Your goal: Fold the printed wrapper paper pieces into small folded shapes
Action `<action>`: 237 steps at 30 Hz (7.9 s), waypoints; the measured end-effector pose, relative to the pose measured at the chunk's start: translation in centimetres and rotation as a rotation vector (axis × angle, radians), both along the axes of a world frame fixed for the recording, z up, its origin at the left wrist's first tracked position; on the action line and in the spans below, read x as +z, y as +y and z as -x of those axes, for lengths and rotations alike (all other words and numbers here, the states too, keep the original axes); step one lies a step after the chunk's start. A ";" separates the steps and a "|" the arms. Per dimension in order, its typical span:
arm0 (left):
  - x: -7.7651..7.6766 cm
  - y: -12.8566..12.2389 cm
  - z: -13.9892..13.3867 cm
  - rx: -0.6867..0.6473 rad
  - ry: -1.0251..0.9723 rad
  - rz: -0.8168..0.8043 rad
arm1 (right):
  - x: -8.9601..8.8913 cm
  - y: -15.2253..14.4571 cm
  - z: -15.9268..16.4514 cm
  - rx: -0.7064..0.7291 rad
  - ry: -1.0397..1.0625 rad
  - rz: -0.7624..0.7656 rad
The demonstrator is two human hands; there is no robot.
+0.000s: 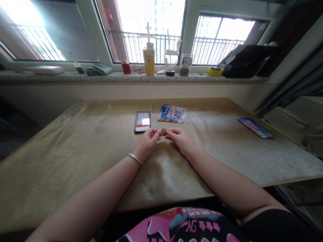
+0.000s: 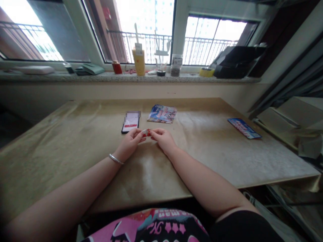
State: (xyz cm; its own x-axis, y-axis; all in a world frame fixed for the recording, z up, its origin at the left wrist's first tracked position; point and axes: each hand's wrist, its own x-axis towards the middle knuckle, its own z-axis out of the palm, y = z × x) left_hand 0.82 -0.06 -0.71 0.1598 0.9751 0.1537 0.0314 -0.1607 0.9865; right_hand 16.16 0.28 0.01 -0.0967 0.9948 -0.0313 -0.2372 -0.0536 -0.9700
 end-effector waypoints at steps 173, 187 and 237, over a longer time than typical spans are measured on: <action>0.5 1.6 1.0 -0.145 -0.310 0.387 | 0.7 0.6 -0.3 0.207 0.346 0.448; 1.3 1.3 1.0 -0.133 -0.514 0.441 | 0.0 0.8 -0.2 0.189 0.488 0.439; 1.2 1.2 0.9 -0.133 -0.603 0.482 | 0.0 0.7 0.2 0.134 0.489 0.426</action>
